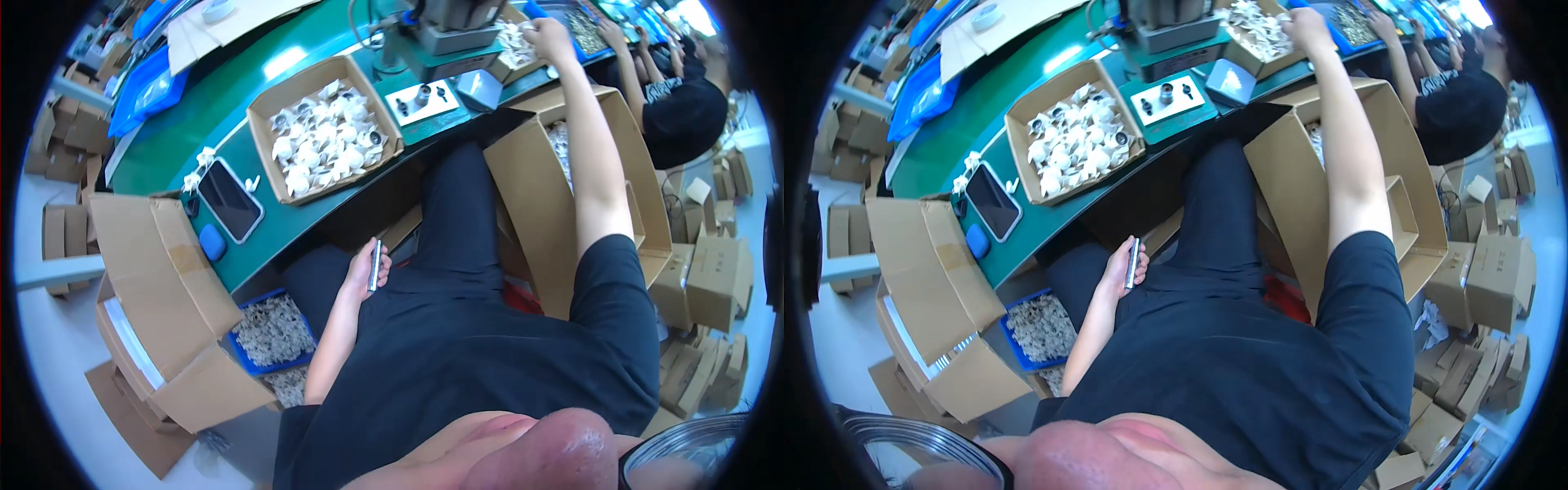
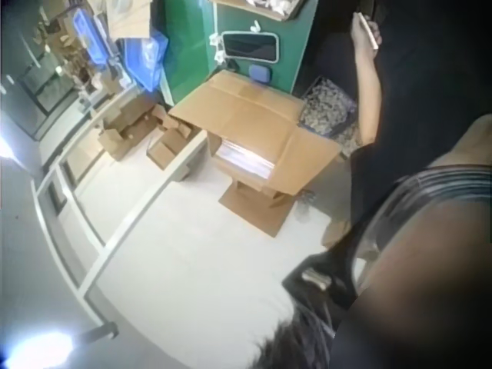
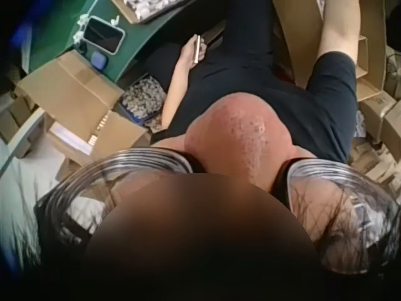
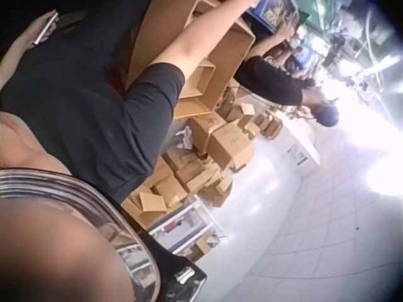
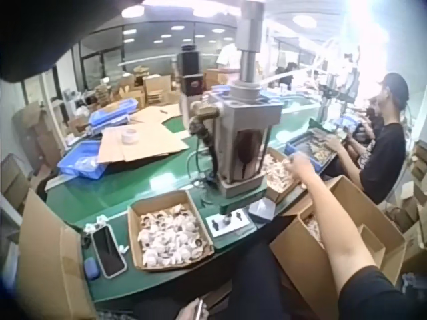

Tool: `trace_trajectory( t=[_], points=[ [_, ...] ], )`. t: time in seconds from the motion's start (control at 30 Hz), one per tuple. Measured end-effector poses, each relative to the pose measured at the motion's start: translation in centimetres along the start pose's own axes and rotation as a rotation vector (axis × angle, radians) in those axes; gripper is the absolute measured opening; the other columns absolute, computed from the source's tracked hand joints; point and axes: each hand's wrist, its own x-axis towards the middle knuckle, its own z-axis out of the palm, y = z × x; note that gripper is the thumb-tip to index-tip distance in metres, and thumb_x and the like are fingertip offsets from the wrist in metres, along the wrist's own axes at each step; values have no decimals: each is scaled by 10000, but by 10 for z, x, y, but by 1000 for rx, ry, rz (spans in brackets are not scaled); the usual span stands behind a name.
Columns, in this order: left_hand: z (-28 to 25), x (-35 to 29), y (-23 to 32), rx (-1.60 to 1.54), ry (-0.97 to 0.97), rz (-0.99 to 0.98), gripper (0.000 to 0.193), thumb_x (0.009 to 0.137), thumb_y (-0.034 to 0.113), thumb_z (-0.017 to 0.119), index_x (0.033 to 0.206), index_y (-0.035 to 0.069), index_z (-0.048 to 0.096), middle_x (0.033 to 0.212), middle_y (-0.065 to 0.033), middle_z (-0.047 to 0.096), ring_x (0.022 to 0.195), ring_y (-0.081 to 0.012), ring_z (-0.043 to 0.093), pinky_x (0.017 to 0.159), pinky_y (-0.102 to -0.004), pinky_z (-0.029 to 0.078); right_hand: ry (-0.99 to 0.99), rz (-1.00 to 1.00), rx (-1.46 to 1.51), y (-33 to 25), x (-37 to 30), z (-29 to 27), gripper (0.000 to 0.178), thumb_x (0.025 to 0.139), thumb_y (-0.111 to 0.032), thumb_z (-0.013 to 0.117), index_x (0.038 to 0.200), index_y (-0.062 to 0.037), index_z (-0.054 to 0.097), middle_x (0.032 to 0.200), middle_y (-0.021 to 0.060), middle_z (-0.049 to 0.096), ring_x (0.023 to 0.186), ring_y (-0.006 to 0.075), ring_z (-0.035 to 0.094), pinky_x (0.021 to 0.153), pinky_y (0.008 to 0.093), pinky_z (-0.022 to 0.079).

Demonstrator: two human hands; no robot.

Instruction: Manual assembly and packing of small electronic components into trays and boxes.

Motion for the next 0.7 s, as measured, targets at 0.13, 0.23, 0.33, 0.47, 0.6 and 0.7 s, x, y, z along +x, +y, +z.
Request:
trace_trajectory(
  t=[0.13,0.23,0.33,0.47,0.6,0.7],
  points=[
    [-6,2,1,-34,7,12,398,1082,490,438,1004,112,533,663,-25,542,470,-107,479,388,-246,377,85,138,620,-27,-36,-16,259,923,-221,662,1058,-21,755,977,139,756,818,236,723,763,368,559],
    [-10,7,-1,-41,20,0,400,1088,476,428,1018,96,533,670,-40,556,473,-110,485,389,-249,386,-92,116,1198,-76,-76,-16,240,954,-182,645,1079,7,724,978,108,741,804,203,703,747,342,556],
    [-14,13,1,-13,28,-15,401,1092,467,423,1023,88,534,672,-49,563,473,-111,487,389,-252,390,-451,43,1618,-146,-117,-9,230,979,-118,650,1140,43,675,1009,118,718,830,191,684,782,316,557],
    [-13,15,2,17,27,-24,400,1091,464,426,1022,86,537,666,-53,564,470,-113,486,386,-256,389,-637,120,1697,-175,-124,-9,225,986,-102,653,1133,67,674,1024,127,711,843,195,681,778,319,561],
    [-15,15,3,-8,24,-14,403,1087,469,433,1023,85,539,660,-54,563,468,-115,486,382,-261,388,-657,152,1494,-173,-122,-13,280,993,-152,674,1147,82,673,1055,120,707,862,197,685,788,319,575],
    [-17,17,4,-36,19,-16,407,1083,476,442,1028,85,541,658,-53,562,466,-117,489,380,-264,388,-665,167,1402,-177,-122,-18,296,990,-186,691,1148,64,688,1060,110,705,853,196,687,784,313,584]
  ],
)
